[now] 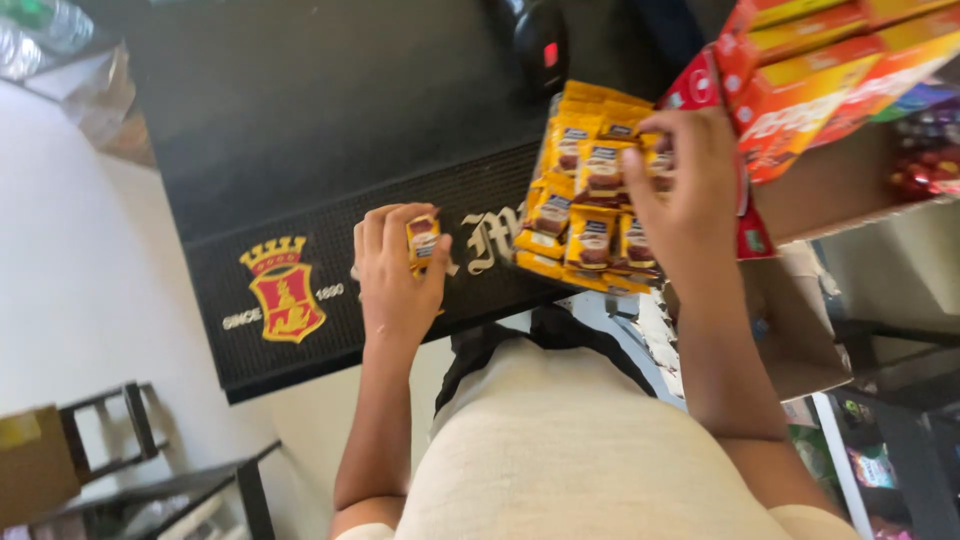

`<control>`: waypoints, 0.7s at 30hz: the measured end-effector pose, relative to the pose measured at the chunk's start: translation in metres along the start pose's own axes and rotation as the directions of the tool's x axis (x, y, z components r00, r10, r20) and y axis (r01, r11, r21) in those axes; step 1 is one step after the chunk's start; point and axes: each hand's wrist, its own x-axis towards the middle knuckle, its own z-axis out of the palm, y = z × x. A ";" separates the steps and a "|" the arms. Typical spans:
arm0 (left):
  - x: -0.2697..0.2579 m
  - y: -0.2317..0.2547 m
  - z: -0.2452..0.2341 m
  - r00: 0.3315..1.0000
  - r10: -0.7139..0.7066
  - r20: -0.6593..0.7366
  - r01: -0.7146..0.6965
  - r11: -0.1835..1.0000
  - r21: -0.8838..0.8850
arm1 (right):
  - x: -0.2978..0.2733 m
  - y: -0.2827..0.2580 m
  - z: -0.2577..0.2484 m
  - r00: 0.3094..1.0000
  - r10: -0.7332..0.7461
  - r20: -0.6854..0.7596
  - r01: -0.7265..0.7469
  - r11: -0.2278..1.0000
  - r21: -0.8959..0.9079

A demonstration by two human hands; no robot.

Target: The person takes small yellow snack packets from a cardboard box and places them onto a black counter. They then arrange the packets into neat rows on the counter surface.

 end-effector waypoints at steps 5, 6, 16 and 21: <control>-0.017 -0.007 -0.003 0.997 -0.081 0.016 0.077 0.982 0.175 | -0.009 -0.042 0.006 0.996 -0.015 0.089 0.007 0.996 0.093; -0.020 -0.007 0.001 0.998 -0.062 0.019 0.056 0.972 0.228 | -0.011 -0.049 0.011 0.991 -0.047 0.128 0.029 0.989 0.142; -0.035 -0.023 0.021 0.998 0.037 -0.050 -0.025 0.977 0.210 | -0.023 -0.101 0.061 0.894 -0.287 0.345 0.176 0.932 0.318; -0.033 -0.026 0.020 0.991 0.027 -0.134 -0.022 0.999 0.036 | -0.024 -0.102 0.055 0.881 -0.318 0.351 0.205 0.924 0.321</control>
